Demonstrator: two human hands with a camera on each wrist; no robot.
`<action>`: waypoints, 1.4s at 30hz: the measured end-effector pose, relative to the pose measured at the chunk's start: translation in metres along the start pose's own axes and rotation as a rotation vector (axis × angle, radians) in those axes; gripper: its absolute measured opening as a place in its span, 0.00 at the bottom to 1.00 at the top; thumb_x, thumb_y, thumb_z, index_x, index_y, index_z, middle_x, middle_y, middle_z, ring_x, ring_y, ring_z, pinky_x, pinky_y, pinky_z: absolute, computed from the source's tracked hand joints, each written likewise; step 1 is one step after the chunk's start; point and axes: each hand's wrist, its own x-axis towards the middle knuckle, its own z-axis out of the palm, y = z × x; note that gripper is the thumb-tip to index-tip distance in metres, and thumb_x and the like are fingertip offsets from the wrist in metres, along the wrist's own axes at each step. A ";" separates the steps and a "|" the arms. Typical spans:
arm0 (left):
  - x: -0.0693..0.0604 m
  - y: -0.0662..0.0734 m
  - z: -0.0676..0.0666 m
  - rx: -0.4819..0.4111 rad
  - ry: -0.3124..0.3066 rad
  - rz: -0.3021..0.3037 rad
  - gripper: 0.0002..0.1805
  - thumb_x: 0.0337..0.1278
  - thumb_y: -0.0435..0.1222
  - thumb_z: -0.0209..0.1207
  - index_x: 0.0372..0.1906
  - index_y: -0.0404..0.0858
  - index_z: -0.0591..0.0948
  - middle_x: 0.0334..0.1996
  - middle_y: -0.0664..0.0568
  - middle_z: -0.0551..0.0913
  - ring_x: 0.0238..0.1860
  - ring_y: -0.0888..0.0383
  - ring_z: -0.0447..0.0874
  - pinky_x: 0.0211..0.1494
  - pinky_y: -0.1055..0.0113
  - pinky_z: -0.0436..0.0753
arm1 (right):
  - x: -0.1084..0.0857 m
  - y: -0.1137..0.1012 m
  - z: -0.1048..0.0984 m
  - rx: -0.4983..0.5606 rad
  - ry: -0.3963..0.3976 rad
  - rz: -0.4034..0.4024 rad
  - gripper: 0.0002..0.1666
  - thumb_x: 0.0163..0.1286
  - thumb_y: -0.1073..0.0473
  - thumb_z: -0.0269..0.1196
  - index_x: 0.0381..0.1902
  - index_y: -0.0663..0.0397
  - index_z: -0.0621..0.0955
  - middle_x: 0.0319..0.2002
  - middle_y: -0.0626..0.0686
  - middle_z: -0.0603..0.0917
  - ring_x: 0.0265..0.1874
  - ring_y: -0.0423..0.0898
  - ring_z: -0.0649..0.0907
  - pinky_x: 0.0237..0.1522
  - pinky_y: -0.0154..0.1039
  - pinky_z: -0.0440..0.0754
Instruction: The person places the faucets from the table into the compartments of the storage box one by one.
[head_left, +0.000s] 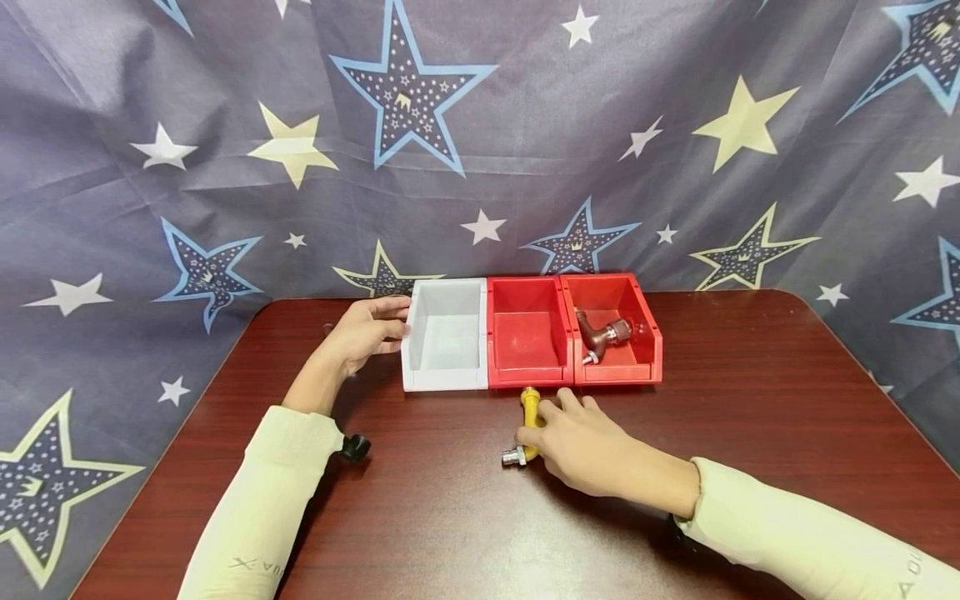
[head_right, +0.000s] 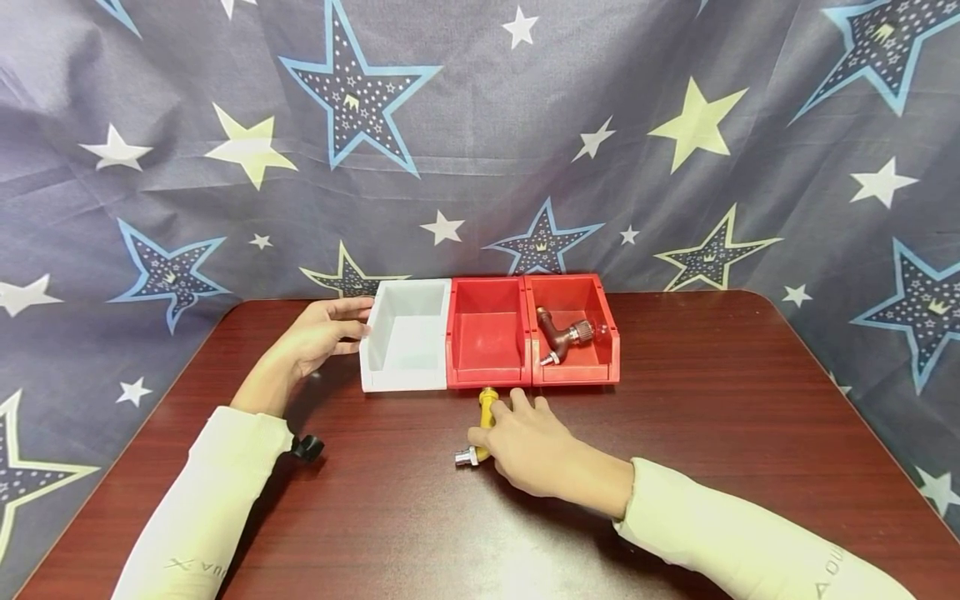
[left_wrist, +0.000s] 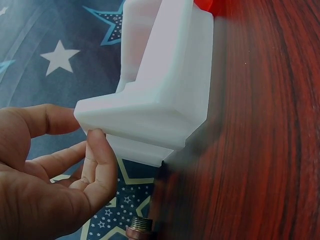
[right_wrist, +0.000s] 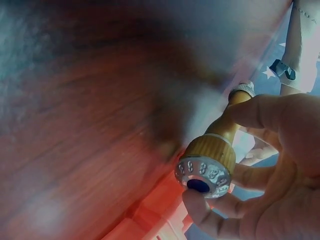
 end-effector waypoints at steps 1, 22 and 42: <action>0.000 0.000 0.000 0.000 0.001 -0.001 0.34 0.63 0.23 0.57 0.75 0.32 0.67 0.70 0.33 0.70 0.46 0.58 0.81 0.46 0.67 0.85 | -0.001 0.000 -0.001 0.005 -0.005 -0.004 0.18 0.61 0.57 0.72 0.49 0.35 0.83 0.43 0.52 0.81 0.38 0.53 0.73 0.32 0.45 0.75; 0.000 -0.002 -0.003 0.002 0.009 -0.006 0.34 0.64 0.23 0.57 0.76 0.33 0.67 0.69 0.34 0.70 0.46 0.58 0.81 0.43 0.69 0.85 | 0.002 0.003 -0.026 -0.040 0.075 -0.017 0.22 0.58 0.55 0.75 0.50 0.36 0.83 0.42 0.53 0.80 0.36 0.52 0.71 0.32 0.43 0.73; 0.001 -0.001 0.001 -0.009 0.011 0.001 0.33 0.63 0.23 0.57 0.75 0.32 0.68 0.68 0.35 0.72 0.44 0.60 0.81 0.42 0.68 0.85 | 0.037 0.040 -0.039 -0.039 0.107 0.067 0.24 0.59 0.56 0.74 0.55 0.36 0.83 0.46 0.56 0.80 0.40 0.55 0.73 0.34 0.46 0.76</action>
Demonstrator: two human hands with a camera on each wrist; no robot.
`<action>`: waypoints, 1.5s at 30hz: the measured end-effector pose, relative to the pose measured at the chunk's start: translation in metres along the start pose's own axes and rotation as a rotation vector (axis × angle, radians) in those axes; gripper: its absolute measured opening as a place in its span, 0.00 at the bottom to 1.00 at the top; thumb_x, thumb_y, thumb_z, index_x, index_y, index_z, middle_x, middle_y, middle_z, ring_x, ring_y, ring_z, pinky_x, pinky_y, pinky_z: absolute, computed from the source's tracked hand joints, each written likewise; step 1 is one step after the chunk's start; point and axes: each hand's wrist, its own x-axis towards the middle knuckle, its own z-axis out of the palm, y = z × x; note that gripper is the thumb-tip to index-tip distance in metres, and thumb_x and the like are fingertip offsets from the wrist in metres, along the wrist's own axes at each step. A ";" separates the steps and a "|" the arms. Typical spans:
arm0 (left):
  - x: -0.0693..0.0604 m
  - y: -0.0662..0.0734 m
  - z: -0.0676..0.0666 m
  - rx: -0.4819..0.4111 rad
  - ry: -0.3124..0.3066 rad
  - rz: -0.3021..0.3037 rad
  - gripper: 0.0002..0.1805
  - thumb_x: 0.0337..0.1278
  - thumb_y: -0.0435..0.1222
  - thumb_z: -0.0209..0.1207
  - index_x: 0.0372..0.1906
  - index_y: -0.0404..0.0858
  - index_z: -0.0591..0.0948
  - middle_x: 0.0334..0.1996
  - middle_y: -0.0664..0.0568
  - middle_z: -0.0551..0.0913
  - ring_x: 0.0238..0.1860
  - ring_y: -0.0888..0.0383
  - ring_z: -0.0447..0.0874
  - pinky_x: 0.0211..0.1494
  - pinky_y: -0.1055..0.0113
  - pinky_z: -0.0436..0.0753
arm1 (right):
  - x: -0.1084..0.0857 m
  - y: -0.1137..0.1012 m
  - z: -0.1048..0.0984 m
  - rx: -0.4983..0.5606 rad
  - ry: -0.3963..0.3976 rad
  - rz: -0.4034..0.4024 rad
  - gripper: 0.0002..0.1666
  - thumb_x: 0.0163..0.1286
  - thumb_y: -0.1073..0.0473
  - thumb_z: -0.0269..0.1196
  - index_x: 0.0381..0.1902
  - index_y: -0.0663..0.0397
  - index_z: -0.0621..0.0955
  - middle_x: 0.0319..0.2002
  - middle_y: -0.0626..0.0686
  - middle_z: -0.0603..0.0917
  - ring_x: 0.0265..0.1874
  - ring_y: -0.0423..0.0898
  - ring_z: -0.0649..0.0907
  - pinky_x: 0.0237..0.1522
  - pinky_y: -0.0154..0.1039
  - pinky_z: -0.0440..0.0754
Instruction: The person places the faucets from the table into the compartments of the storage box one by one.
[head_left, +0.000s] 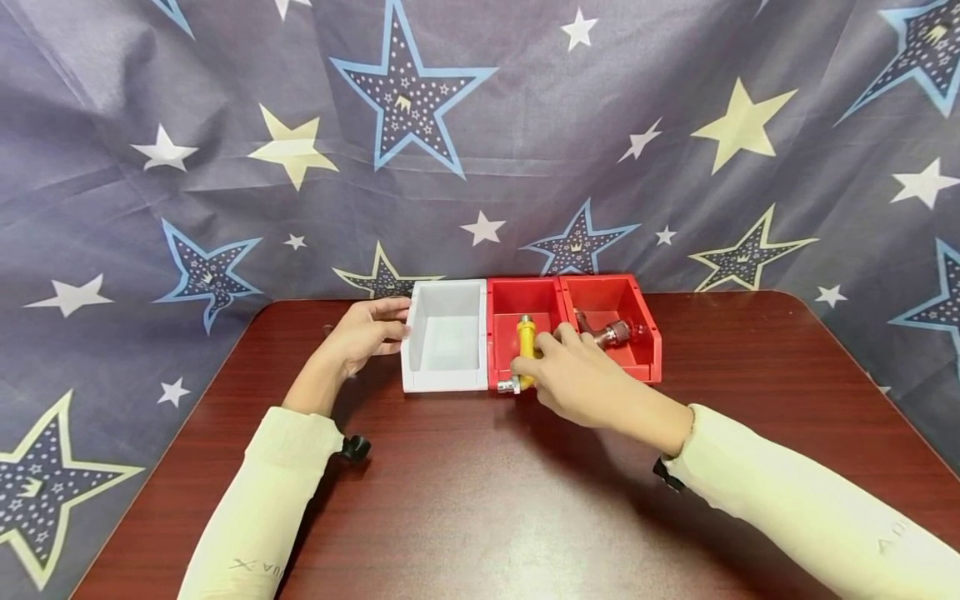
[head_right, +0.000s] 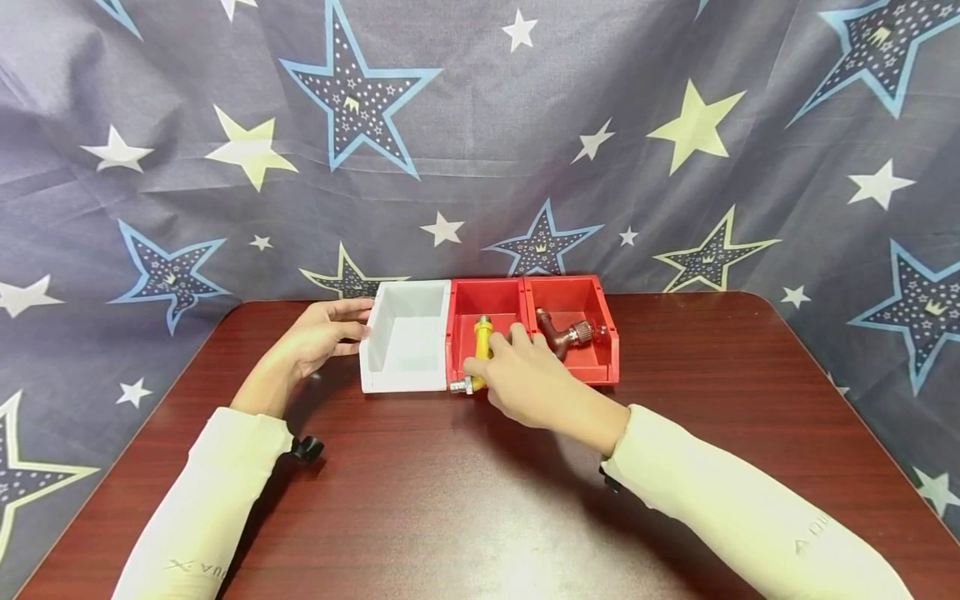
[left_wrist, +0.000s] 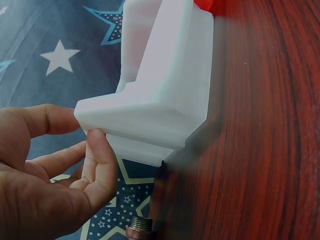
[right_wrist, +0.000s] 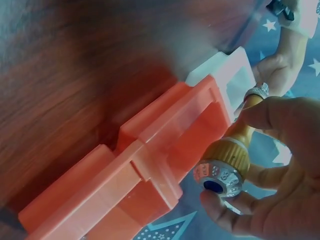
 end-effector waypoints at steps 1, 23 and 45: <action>0.000 0.000 0.000 0.001 0.000 0.001 0.33 0.63 0.23 0.57 0.75 0.32 0.68 0.68 0.35 0.72 0.44 0.60 0.81 0.42 0.68 0.85 | 0.002 0.002 0.001 -0.002 0.002 0.003 0.24 0.59 0.56 0.74 0.54 0.36 0.82 0.46 0.56 0.80 0.40 0.55 0.73 0.34 0.47 0.77; 0.001 0.003 0.001 0.021 -0.011 0.000 0.34 0.64 0.23 0.57 0.75 0.32 0.67 0.69 0.34 0.71 0.50 0.54 0.81 0.43 0.68 0.85 | 0.048 0.040 0.013 -0.012 -0.066 0.016 0.24 0.62 0.55 0.74 0.56 0.38 0.82 0.54 0.61 0.80 0.47 0.58 0.72 0.46 0.53 0.76; -0.001 0.001 -0.002 0.011 -0.004 -0.014 0.34 0.64 0.24 0.58 0.75 0.33 0.68 0.69 0.36 0.72 0.49 0.55 0.81 0.45 0.67 0.85 | 0.072 0.055 0.027 -0.092 -0.245 -0.146 0.22 0.68 0.52 0.69 0.59 0.33 0.83 0.57 0.55 0.80 0.51 0.55 0.72 0.53 0.57 0.77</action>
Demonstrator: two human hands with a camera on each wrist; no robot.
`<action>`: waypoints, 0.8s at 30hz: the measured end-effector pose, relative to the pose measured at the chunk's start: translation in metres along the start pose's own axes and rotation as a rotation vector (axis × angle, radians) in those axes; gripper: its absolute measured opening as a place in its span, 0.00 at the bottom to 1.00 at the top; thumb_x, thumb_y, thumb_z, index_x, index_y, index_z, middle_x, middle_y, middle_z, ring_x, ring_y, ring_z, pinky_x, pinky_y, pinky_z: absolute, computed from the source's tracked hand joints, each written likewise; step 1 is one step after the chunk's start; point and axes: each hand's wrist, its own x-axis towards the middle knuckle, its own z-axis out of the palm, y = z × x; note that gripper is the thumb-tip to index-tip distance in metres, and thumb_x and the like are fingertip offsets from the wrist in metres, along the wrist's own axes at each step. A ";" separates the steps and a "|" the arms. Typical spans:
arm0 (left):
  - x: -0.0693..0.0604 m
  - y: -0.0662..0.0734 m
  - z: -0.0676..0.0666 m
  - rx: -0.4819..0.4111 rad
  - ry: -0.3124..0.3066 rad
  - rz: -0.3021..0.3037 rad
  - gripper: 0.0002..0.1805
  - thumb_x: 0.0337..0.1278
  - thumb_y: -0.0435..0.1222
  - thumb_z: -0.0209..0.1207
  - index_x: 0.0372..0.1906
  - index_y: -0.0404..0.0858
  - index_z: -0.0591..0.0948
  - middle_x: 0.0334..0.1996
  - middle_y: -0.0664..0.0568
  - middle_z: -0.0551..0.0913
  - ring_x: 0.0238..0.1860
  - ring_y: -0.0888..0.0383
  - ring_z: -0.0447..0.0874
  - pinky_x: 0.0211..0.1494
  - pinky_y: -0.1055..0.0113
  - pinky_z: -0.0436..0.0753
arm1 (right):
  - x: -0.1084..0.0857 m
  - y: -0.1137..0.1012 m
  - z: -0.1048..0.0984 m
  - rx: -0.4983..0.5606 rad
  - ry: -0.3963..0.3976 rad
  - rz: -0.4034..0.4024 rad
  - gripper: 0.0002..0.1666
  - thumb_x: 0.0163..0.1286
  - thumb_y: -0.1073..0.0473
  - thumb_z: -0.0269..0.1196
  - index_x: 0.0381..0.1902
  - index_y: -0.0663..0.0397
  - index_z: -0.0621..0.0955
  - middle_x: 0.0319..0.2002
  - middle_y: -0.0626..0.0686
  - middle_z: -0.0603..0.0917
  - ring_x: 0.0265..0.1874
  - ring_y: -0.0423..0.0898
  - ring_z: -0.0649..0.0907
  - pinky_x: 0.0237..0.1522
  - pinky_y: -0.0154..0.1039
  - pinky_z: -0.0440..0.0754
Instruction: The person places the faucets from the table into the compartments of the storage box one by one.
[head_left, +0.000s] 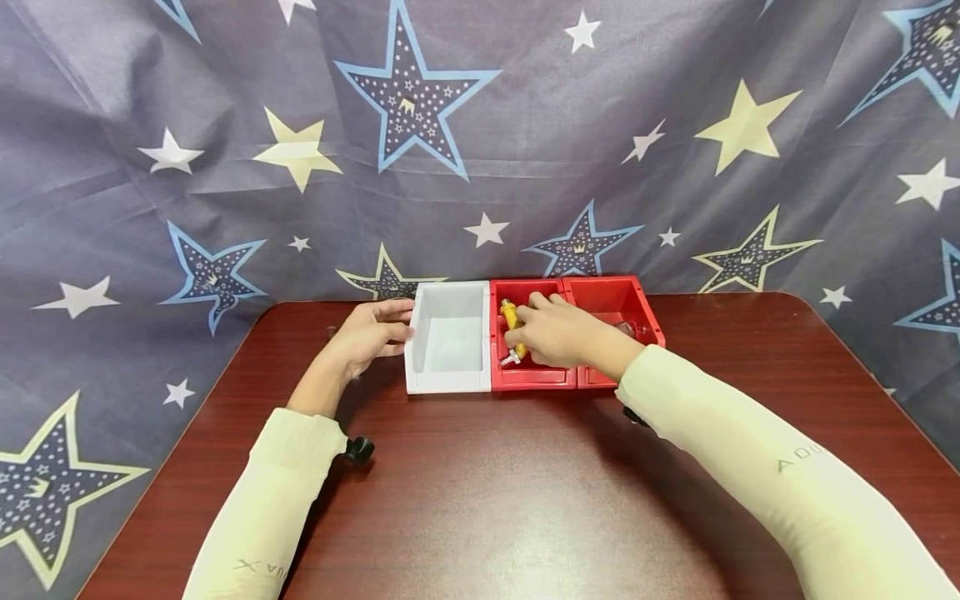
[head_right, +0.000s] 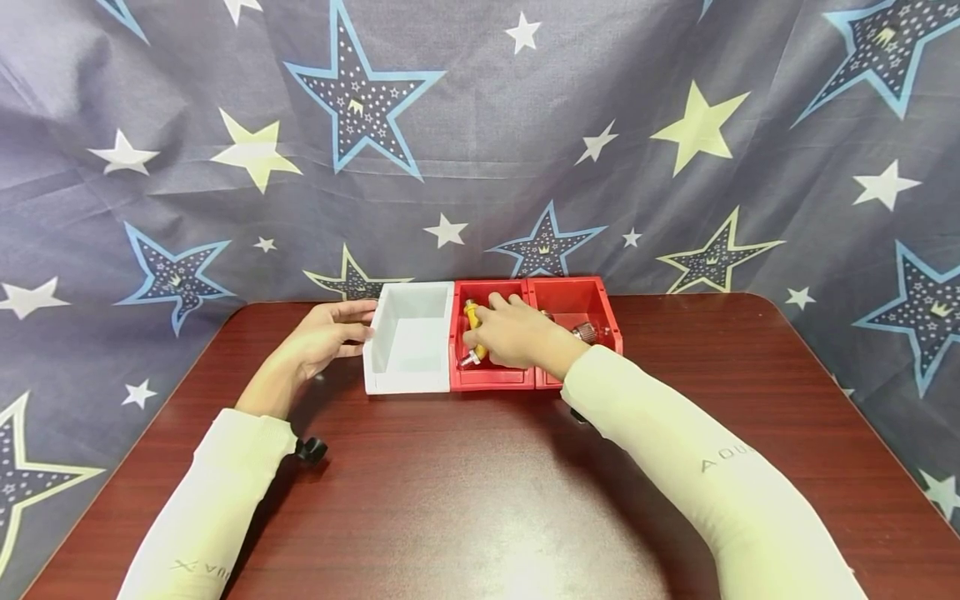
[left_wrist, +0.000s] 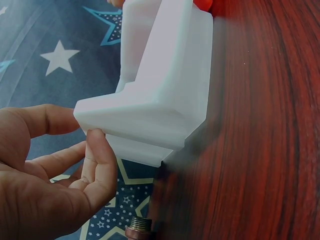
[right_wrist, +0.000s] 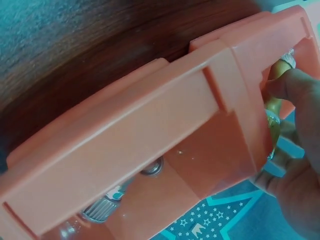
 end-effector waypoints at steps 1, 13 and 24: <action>0.000 0.000 0.000 0.001 -0.003 -0.001 0.34 0.64 0.24 0.58 0.75 0.33 0.67 0.69 0.36 0.71 0.49 0.55 0.80 0.46 0.66 0.85 | 0.001 0.000 0.001 0.000 -0.002 -0.003 0.22 0.68 0.52 0.69 0.59 0.33 0.83 0.57 0.55 0.80 0.51 0.55 0.72 0.53 0.57 0.77; 0.000 0.000 0.001 -0.004 0.000 0.001 0.34 0.64 0.24 0.58 0.75 0.33 0.67 0.70 0.35 0.71 0.50 0.53 0.81 0.46 0.64 0.85 | 0.008 -0.002 0.003 0.038 -0.080 -0.023 0.22 0.68 0.56 0.68 0.60 0.33 0.84 0.60 0.56 0.80 0.51 0.54 0.73 0.56 0.57 0.77; 0.001 0.000 0.000 -0.004 -0.001 0.000 0.34 0.64 0.24 0.58 0.75 0.33 0.67 0.70 0.36 0.71 0.50 0.55 0.80 0.46 0.66 0.85 | 0.013 -0.002 0.007 0.067 -0.108 -0.015 0.19 0.69 0.57 0.67 0.56 0.33 0.86 0.55 0.52 0.82 0.47 0.52 0.73 0.51 0.53 0.79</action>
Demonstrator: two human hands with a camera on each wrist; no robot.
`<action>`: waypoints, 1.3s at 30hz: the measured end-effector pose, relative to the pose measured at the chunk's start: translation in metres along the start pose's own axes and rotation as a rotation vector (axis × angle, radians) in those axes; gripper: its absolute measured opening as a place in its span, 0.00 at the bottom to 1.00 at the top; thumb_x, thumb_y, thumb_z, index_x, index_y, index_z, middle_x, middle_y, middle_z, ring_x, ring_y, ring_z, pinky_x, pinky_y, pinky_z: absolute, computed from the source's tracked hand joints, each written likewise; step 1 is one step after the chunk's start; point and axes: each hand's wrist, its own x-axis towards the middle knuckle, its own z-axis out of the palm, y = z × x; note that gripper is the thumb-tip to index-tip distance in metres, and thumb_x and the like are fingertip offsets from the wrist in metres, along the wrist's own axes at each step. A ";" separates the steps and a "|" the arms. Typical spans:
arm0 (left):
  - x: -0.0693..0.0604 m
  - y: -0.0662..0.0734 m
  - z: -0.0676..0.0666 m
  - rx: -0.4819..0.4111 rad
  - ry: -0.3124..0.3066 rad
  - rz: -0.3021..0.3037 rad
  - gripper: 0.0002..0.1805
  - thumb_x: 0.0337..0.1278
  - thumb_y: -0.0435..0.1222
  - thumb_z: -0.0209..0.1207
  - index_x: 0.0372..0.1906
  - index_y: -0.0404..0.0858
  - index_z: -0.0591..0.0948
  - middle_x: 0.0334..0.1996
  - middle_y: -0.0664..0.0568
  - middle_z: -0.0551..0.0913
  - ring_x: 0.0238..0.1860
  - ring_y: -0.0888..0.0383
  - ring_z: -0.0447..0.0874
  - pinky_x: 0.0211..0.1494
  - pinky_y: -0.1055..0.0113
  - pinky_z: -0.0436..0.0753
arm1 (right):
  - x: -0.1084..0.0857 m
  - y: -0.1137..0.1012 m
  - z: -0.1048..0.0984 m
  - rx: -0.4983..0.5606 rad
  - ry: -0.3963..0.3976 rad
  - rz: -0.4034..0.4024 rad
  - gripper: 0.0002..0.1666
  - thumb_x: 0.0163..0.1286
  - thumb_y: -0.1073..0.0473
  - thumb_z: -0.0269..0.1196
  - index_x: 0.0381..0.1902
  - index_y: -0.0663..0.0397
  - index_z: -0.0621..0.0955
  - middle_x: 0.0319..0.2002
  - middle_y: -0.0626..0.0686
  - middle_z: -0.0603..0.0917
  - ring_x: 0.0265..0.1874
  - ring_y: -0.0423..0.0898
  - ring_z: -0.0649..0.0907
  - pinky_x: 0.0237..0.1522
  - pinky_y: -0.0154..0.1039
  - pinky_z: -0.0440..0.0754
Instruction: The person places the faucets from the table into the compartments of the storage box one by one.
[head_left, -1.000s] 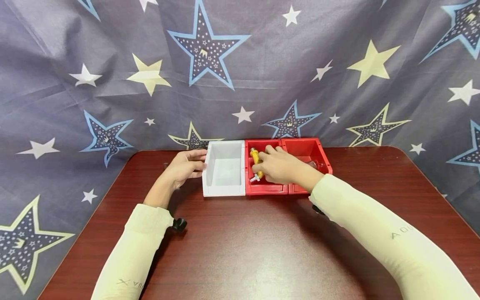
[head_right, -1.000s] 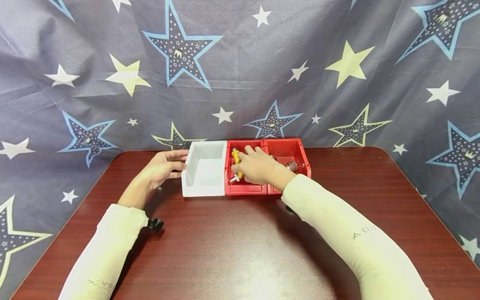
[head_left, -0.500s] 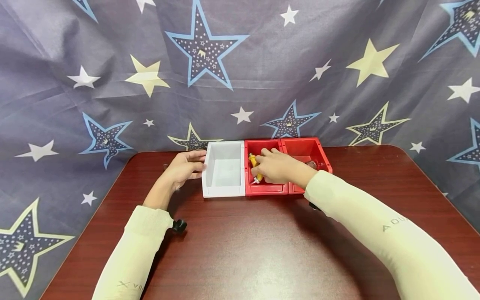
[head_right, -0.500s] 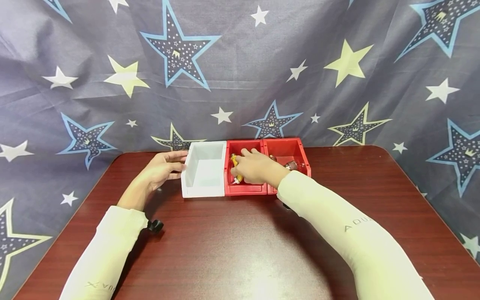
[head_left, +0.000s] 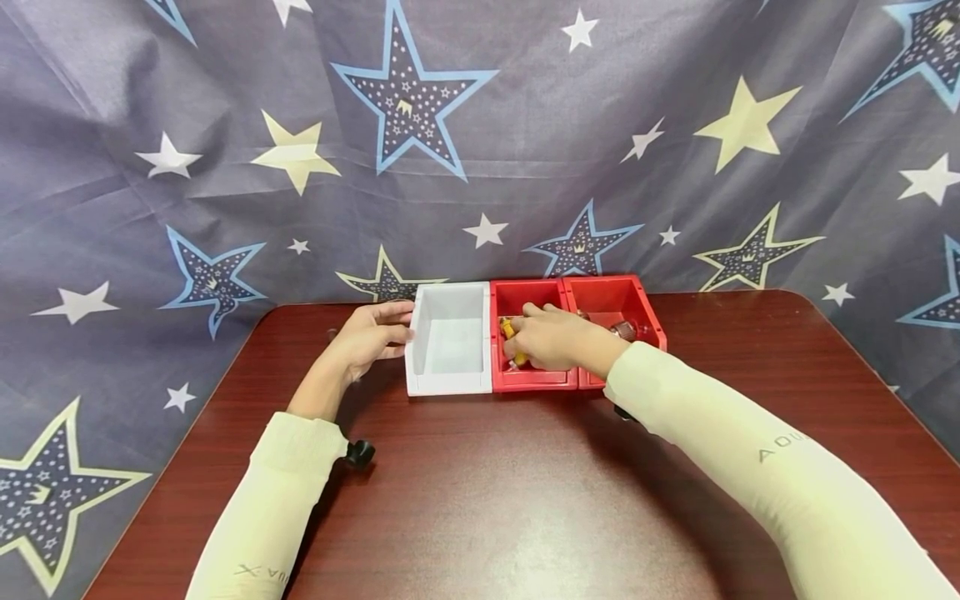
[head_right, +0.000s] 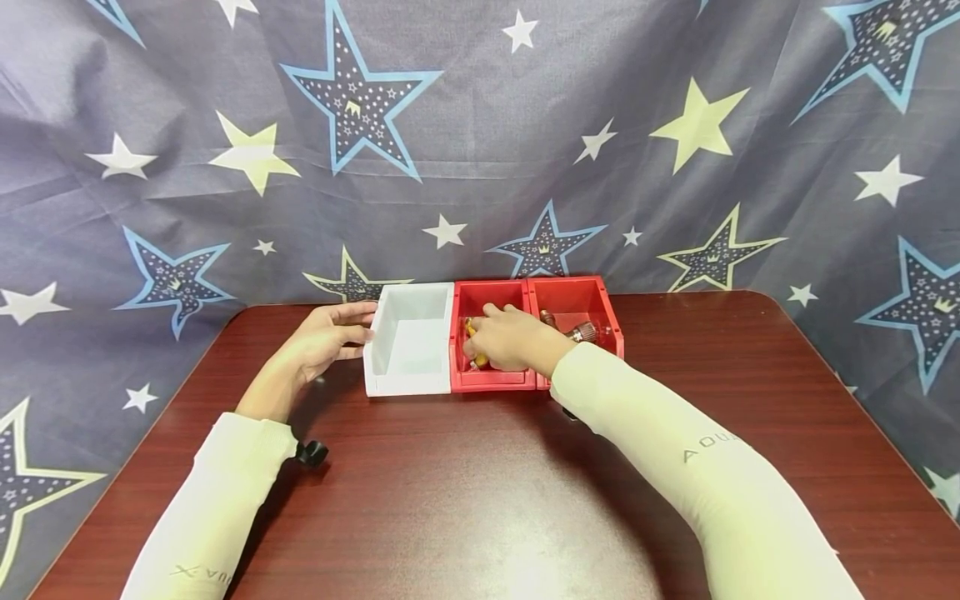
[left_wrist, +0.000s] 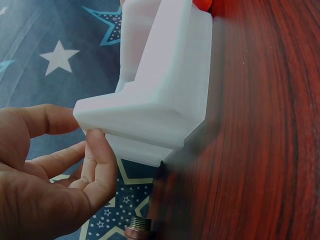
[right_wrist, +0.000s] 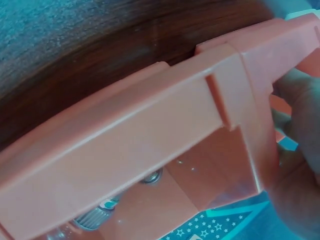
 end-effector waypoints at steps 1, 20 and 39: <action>0.000 0.000 0.000 -0.001 0.001 0.000 0.34 0.64 0.24 0.58 0.75 0.33 0.67 0.70 0.36 0.71 0.49 0.56 0.81 0.46 0.66 0.85 | 0.000 0.000 0.000 0.008 -0.002 0.003 0.19 0.69 0.57 0.67 0.56 0.33 0.86 0.56 0.52 0.82 0.47 0.52 0.73 0.50 0.52 0.79; -0.001 0.000 0.000 0.005 -0.003 -0.003 0.34 0.63 0.24 0.58 0.75 0.33 0.67 0.70 0.35 0.71 0.45 0.60 0.81 0.48 0.64 0.85 | 0.000 0.002 0.003 0.016 -0.007 0.027 0.19 0.69 0.56 0.68 0.57 0.35 0.85 0.60 0.54 0.81 0.53 0.55 0.77 0.62 0.59 0.76; -0.002 0.000 0.000 0.001 -0.001 0.006 0.34 0.63 0.24 0.58 0.75 0.33 0.68 0.70 0.36 0.72 0.54 0.49 0.80 0.47 0.63 0.85 | -0.012 0.010 -0.002 0.042 0.158 0.017 0.13 0.68 0.57 0.68 0.49 0.38 0.84 0.46 0.49 0.81 0.47 0.53 0.76 0.53 0.55 0.77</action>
